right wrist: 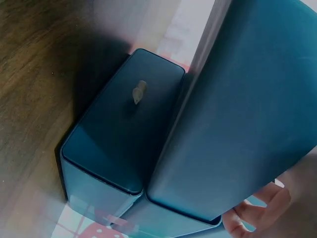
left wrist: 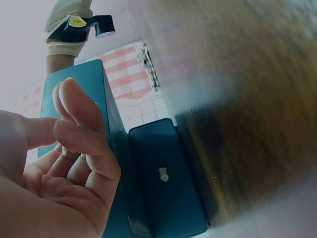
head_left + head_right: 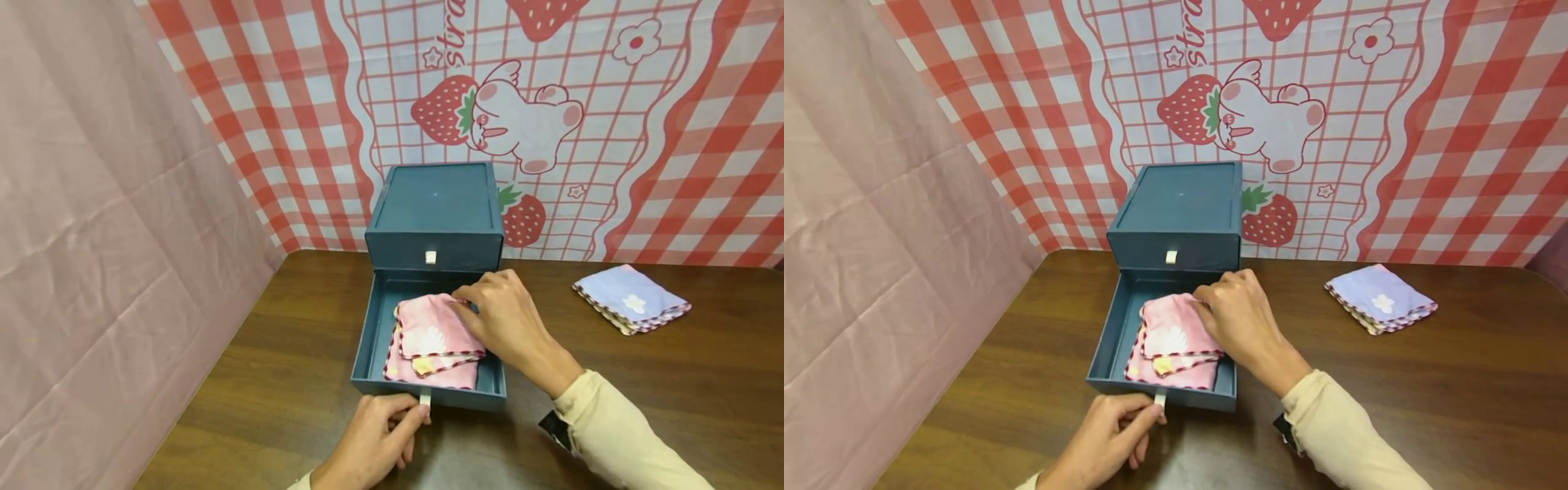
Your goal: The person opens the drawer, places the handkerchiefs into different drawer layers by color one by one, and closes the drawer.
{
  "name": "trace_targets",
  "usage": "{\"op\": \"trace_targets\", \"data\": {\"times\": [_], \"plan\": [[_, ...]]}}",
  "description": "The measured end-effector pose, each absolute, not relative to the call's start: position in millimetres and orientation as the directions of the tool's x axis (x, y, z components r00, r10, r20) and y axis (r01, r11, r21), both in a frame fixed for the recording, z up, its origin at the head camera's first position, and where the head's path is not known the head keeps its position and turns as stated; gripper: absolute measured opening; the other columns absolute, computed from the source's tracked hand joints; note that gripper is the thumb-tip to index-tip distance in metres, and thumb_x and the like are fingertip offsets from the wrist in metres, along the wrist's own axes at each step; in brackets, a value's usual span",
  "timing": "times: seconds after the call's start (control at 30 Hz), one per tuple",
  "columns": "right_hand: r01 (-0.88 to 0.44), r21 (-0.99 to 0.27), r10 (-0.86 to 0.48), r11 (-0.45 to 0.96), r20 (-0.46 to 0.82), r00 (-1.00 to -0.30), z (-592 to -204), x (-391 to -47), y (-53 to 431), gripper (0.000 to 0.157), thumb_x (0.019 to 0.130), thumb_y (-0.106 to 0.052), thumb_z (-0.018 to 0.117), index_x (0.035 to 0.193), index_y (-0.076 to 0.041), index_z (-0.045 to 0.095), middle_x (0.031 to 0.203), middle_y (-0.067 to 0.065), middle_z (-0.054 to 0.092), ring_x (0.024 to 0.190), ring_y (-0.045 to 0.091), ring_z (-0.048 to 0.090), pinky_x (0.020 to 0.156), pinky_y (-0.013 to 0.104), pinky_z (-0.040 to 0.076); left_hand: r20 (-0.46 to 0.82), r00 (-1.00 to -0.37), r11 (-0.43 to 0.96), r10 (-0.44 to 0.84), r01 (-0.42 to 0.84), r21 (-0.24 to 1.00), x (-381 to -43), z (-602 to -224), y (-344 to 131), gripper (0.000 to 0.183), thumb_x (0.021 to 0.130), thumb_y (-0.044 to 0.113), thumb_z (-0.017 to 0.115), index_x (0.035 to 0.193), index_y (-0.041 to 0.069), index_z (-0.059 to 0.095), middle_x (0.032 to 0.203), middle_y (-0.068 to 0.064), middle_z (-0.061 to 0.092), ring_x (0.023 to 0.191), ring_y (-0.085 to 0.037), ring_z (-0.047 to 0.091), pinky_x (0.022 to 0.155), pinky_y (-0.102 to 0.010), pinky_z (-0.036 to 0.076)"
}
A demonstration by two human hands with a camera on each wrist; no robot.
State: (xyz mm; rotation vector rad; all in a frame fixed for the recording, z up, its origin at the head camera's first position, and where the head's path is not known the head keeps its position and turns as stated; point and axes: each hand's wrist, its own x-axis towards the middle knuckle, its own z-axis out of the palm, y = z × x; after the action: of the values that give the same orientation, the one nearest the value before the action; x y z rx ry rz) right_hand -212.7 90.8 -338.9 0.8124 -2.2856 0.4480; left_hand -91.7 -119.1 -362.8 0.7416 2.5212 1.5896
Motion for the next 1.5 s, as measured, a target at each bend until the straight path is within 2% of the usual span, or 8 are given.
{"op": "trace_targets", "data": {"times": [0.2, 0.53, 0.87, 1.0, 1.1, 1.23, 1.37, 1.5], "plan": [[-0.622, -0.1, -0.402, 0.777, 0.681, -0.611, -339.0, -213.3, 92.8, 0.01, 0.078, -0.024, 0.069, 0.079, -0.014, 0.071, 0.064, -0.005, 0.064, 0.058, 0.013, 0.048, 0.07, 0.034, 0.037, 0.172, -0.883, 0.351, 0.437, 0.343, 0.871, -92.2, -361.9, -118.5, 0.02, 0.093, 0.017, 0.049, 0.078, 0.01, 0.061, 0.044, -0.002, 0.052, 0.036, 0.003, 0.045, 0.033, -0.017, 0.042], [-0.612, -0.095, -0.43, 0.785, 0.627, -0.65, -337.6, -211.2, 91.1, 0.012, 0.079, -0.023, 0.067, 0.086, -0.013, 0.069, 0.072, -0.002, 0.066, 0.069, 0.016, 0.054, 0.074, 0.037, 0.037, 0.144, -0.89, 0.357, 0.434, 0.317, 0.879, -92.1, -361.5, -118.6, 0.02, 0.092, 0.018, 0.049, 0.078, 0.011, 0.061, 0.044, -0.001, 0.052, 0.036, 0.003, 0.045, 0.034, -0.018, 0.042], [-0.663, -0.034, -0.5, 0.748, 0.628, -0.597, -334.8, -204.5, 89.0, 0.014, 0.08, -0.017, 0.063, 0.092, -0.011, 0.067, 0.092, 0.004, 0.065, 0.09, 0.021, 0.054, 0.082, 0.042, 0.037, 0.202, -0.875, 0.358, 0.439, 0.377, 0.854, -91.5, -362.4, -118.7, 0.02, 0.093, 0.016, 0.049, 0.077, 0.011, 0.06, 0.044, -0.002, 0.052, 0.036, 0.004, 0.045, 0.034, -0.015, 0.04], [-0.702, -0.005, -0.582, 0.712, 0.554, -0.595, -331.2, -197.0, 84.0, 0.019, 0.079, -0.016, 0.064, 0.097, -0.01, 0.067, 0.099, 0.005, 0.064, 0.098, 0.022, 0.052, 0.091, 0.041, 0.037, 0.234, -0.868, 0.354, 0.438, 0.405, 0.843, -91.3, -363.1, -119.4, 0.02, 0.092, 0.014, 0.049, 0.076, 0.011, 0.06, 0.043, -0.003, 0.052, 0.035, 0.005, 0.044, 0.033, -0.013, 0.04], [-0.756, -0.018, -0.665, 0.655, 0.463, -0.587, -330.4, -190.9, 81.0, 0.015, 0.078, -0.016, 0.065, 0.093, -0.012, 0.067, 0.091, 0.0, 0.064, 0.092, 0.017, 0.056, 0.089, 0.037, 0.041, 0.248, -0.864, 0.35, 0.437, 0.418, 0.838, -91.4, -363.5, -118.8, 0.02, 0.092, 0.012, 0.049, 0.076, 0.011, 0.06, 0.043, -0.003, 0.052, 0.035, 0.006, 0.044, 0.033, -0.013, 0.039], [-0.793, -0.043, -0.726, 0.608, 0.374, -0.577, -332.0, -186.9, 77.3, 0.006, 0.08, -0.013, 0.061, 0.083, -0.016, 0.067, 0.08, -0.008, 0.061, 0.077, 0.009, 0.056, 0.074, 0.032, 0.047, 0.236, -0.869, 0.352, 0.435, 0.406, 0.843, -91.5, -363.0, -119.1, 0.02, 0.092, 0.013, 0.049, 0.076, 0.011, 0.059, 0.043, -0.003, 0.052, 0.035, 0.005, 0.044, 0.033, -0.013, 0.039], [-0.786, -0.023, -0.732, 0.618, 0.349, -0.586, -334.1, -186.2, 77.7, 0.013, 0.079, -0.009, 0.059, 0.071, -0.019, 0.061, 0.071, -0.012, 0.054, 0.067, 0.007, 0.049, 0.063, 0.027, 0.043, 0.213, -0.875, 0.358, 0.436, 0.385, 0.851, -91.4, -361.8, -119.5, 0.02, 0.093, 0.015, 0.049, 0.076, 0.011, 0.06, 0.044, -0.003, 0.052, 0.035, 0.004, 0.045, 0.033, -0.014, 0.04], [-0.78, 0.005, -0.735, 0.626, 0.339, -0.587, -337.1, -186.6, 78.4, 0.022, 0.077, -0.006, 0.059, 0.062, -0.022, 0.053, 0.066, -0.013, 0.047, 0.064, 0.008, 0.043, 0.062, 0.027, 0.037, 0.201, -0.876, 0.357, 0.438, 0.375, 0.855, -91.3, -361.6, -119.9, 0.02, 0.093, 0.015, 0.049, 0.077, 0.011, 0.06, 0.044, -0.003, 0.052, 0.035, 0.004, 0.045, 0.034, -0.015, 0.04]]}}
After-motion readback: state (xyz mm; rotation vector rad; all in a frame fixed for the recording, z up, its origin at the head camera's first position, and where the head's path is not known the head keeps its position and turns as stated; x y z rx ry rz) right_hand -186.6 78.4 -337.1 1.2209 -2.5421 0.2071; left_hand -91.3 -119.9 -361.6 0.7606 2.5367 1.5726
